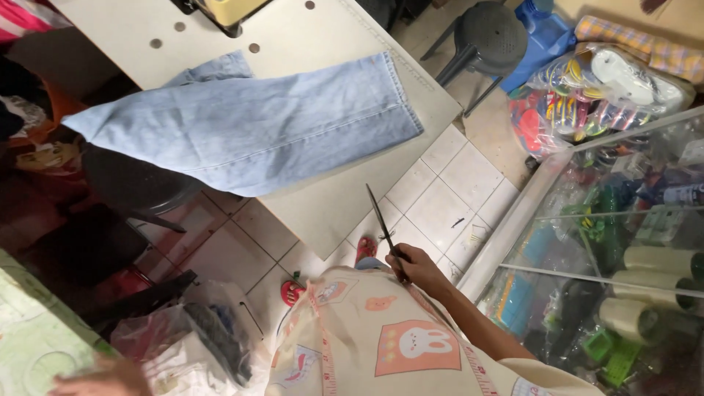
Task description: The person measures the hem of a pair of light blue jeans using a measuring tape and marks it with a small orange object. They then pick up a pair of scissors and cut a slit into the leg of the jeans.
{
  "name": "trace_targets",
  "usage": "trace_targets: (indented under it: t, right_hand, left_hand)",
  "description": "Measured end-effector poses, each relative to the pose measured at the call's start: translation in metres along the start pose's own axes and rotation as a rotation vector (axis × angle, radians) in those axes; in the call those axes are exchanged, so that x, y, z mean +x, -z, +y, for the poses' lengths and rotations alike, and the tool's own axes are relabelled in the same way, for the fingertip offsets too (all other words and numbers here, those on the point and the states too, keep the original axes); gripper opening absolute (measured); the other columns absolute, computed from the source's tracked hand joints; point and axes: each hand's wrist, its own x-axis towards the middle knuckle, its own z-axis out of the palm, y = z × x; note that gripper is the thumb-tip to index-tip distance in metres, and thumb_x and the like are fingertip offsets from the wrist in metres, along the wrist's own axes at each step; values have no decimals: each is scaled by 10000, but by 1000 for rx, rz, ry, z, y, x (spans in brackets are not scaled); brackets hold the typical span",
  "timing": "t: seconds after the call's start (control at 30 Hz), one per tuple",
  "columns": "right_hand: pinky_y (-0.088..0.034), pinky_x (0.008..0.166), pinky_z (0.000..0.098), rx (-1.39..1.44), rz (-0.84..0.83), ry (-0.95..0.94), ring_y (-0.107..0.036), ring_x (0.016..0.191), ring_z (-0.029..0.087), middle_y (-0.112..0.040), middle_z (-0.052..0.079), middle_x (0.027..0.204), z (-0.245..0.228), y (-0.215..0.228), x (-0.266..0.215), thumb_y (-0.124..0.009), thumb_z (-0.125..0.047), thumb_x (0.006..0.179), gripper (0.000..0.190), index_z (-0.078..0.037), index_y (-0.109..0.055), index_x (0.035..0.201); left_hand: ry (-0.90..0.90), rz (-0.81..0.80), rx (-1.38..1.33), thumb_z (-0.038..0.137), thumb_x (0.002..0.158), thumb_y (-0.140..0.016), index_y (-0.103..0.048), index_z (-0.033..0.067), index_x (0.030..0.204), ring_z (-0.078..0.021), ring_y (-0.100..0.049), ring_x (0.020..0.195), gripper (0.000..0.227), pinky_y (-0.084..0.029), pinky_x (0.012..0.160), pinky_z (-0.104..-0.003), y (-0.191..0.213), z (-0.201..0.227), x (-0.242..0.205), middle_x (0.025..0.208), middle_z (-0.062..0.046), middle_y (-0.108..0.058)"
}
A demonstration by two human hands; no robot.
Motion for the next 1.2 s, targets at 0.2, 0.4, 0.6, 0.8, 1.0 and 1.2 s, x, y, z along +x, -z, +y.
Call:
trace_targets:
  t: [0.2, 0.4, 0.6, 0.8, 1.0, 1.2]
  right_hand:
    - [-337, 535, 262, -10, -35, 29, -434, 572, 117, -484, 45, 641, 6, 84, 34, -524, -71, 1018, 197, -48, -549, 824]
    - [-292, 485, 252, 176, -80, 108, -393, 531, 97, -388, -13, 634, 24, 154, 63, -575, -75, 996, 240, -105, -487, 775]
    - [-364, 405, 237, 289, -83, 107, -543, 460, 187, -536, 106, 524, 64, 191, 104, -686, -210, 981, 211, -38, -621, 878]
    - [-355, 383, 236, 366, -142, 158, -547, 449, 192, -534, 105, 530, 15, 161, 109, -715, -197, 963, 226, -23, -612, 861]
    - [-368, 480, 252, 623, -312, 121, -521, 570, 180, -502, 75, 653, 32, 180, 149, -538, -568, 953, 506, -68, -572, 1018]
    - [-428, 505, 263, 393, -422, 209, -558, 583, 164, -559, 77, 675, -9, 158, 137, -603, -511, 965, 501, -10, -616, 980]
  left_hand:
    - [-798, 166, -359, -102, 893, -591, -536, -122, 1308, -500, -422, 1348, 419, -353, 1184, -598, -10, 155, -172, 1326, -337, -527]
    - [-1057, -68, -558, -134, 990, -538, -651, -117, 1062, -452, -567, 1223, 135, -541, 1012, -494, -21, 256, -267, 1266, -307, -587]
    - [-802, -677, -755, 59, 935, -697, -756, 127, 1139, -252, -757, 954, 223, -606, 827, -346, -20, 345, -322, 1028, -67, -769]
    - [-665, -1751, -795, 149, 836, -825, -233, 217, 1634, -261, -749, 885, 995, -602, 870, -368, -27, 451, -356, 987, -214, -729]
    - [-702, -1733, -797, 269, 1076, -542, -691, 115, 937, -140, -583, 523, 256, -528, 553, -308, -73, 461, -336, 597, -21, -582]
    - [-552, -1607, -838, 250, 1086, -513, -665, 72, 952, -142, -594, 598, 270, -550, 638, -290, -82, 452, -309, 603, -51, -575]
